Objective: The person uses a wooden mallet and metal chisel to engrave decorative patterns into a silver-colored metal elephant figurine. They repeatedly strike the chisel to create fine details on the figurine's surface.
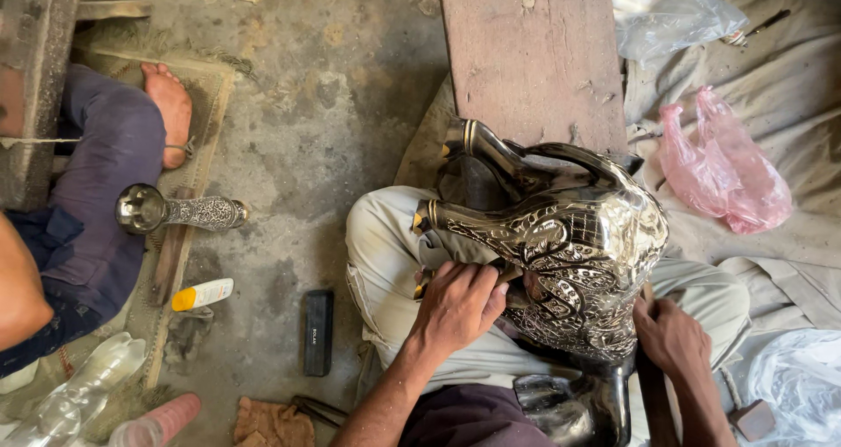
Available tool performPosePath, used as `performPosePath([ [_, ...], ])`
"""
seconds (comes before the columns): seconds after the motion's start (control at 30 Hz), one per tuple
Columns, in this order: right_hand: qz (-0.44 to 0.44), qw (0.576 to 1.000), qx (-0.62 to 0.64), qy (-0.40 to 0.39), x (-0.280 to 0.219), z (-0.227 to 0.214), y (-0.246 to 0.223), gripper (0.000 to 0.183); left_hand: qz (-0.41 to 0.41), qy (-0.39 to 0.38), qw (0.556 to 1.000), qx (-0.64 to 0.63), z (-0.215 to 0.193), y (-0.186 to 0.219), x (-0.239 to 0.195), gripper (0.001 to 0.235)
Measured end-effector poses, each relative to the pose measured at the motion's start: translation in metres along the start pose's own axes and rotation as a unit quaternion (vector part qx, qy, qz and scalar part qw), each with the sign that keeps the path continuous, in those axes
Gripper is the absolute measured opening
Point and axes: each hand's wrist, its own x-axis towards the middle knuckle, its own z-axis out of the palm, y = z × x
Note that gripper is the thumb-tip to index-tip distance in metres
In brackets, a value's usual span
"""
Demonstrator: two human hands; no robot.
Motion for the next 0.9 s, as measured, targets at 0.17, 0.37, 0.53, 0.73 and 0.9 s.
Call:
performPosePath([
  [0.17, -0.004, 0.964, 0.266, 0.002, -0.044, -0.013, 0.019, 0.065, -0.025, 0.109, 0.993, -0.027, -0.028, 0.023, 0.007, 0.022],
  [0.37, 0.022, 0.832, 0.552, 0.055, -0.085, -0.069, 0.063, 0.054, -0.151, 0.132, 0.952, -0.23, -0.054, 0.042, 0.043, 0.02],
  [0.53, -0.128, 0.769, 0.609, 0.144, -0.104, -0.065, 0.051, 0.052, -0.208, 0.1, 0.919, -0.319, -0.071, 0.059, 0.093, 0.031],
  [0.73, -0.029, 0.916, 0.354, 0.185, -0.11, -0.092, 0.012, 0.045, -0.154, 0.086, 0.938, -0.297, -0.064, 0.082, 0.148, 0.04],
  [0.9, -0.078, 0.903, 0.351, 0.233, -0.116, -0.14, -0.012, 0.042, -0.179, 0.042, 0.945, -0.272, -0.04, 0.092, 0.183, 0.043],
])
